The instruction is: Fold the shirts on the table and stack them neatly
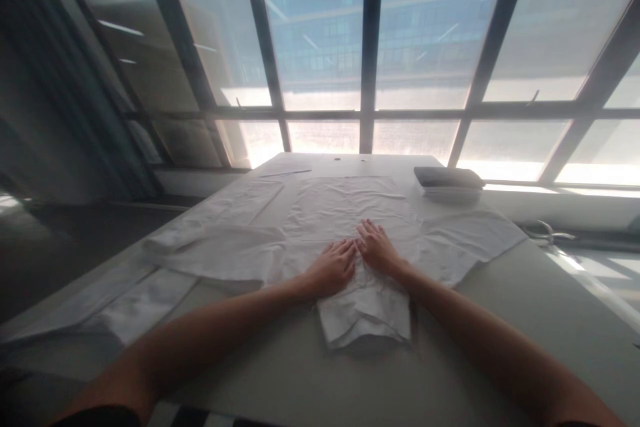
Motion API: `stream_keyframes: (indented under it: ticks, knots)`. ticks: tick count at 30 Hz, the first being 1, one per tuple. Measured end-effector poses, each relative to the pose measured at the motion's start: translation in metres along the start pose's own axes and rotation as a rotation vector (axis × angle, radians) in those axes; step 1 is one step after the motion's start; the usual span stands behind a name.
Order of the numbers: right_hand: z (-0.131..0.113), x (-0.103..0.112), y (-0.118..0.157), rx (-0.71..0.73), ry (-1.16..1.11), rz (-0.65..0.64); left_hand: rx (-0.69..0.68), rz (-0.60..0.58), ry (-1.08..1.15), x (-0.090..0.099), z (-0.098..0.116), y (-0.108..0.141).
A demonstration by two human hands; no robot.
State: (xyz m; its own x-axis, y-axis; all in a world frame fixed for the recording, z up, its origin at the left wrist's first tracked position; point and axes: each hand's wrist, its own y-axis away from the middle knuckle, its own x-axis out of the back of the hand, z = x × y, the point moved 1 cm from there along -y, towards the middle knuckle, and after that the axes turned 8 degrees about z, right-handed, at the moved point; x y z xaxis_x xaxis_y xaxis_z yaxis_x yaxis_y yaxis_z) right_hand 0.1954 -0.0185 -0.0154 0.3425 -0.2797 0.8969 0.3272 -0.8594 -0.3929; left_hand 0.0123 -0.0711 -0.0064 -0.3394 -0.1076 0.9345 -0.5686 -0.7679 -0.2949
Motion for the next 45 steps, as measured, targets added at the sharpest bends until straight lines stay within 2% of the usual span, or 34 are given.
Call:
stream_keyframes:
  ticks: [2, 5, 9, 14, 20, 26, 32, 37, 41, 43, 45]
  knots:
    - [-0.009, -0.002, 0.000, 0.069, -0.059, -0.096, 0.006, -0.012, -0.004, 0.000, 0.000, 0.000]
    - [-0.005, -0.003, -0.001, 0.011, -0.040, -0.159, 0.010, -0.025, -0.008, 0.000, 0.000, -0.001]
    - [0.006, -0.003, -0.003, -0.038, -0.010, -0.165, 0.011, -0.022, -0.015, 0.000, 0.000, 0.000]
    - [0.004, -0.004, -0.003, -0.044, -0.021, -0.148, 0.006, -0.034, -0.029, -0.001, 0.000, 0.000]
    - [0.008, -0.002, -0.001, 0.003, -0.019, -0.148, 0.006, -0.073, -0.050, 0.000, -0.003, 0.000]
    - [0.045, 0.002, 0.000, -0.034, 0.059, -0.165, 0.003, -0.279, -0.061, 0.022, -0.014, 0.013]
    - [0.082, 0.004, 0.006, -0.073, 0.119, -0.134, 0.163, -0.303, -0.139, 0.042, -0.041, 0.042]
    - [0.085, 0.000, 0.010, -0.065, 0.122, -0.070, 0.312, -0.343, -0.193, 0.061, -0.059, 0.060]
    - [0.082, -0.002, 0.011, -0.082, 0.112, -0.050, 0.428, -0.421, -0.227, 0.067, -0.051, 0.043]
    - [0.082, -0.001, 0.011, -0.079, 0.108, -0.038, 0.425, -0.359, -0.237, 0.058, -0.040, 0.022]
    - [0.081, 0.000, 0.010, -0.072, 0.102, -0.020, 0.364, -0.274, -0.218, 0.042, -0.027, 0.000]
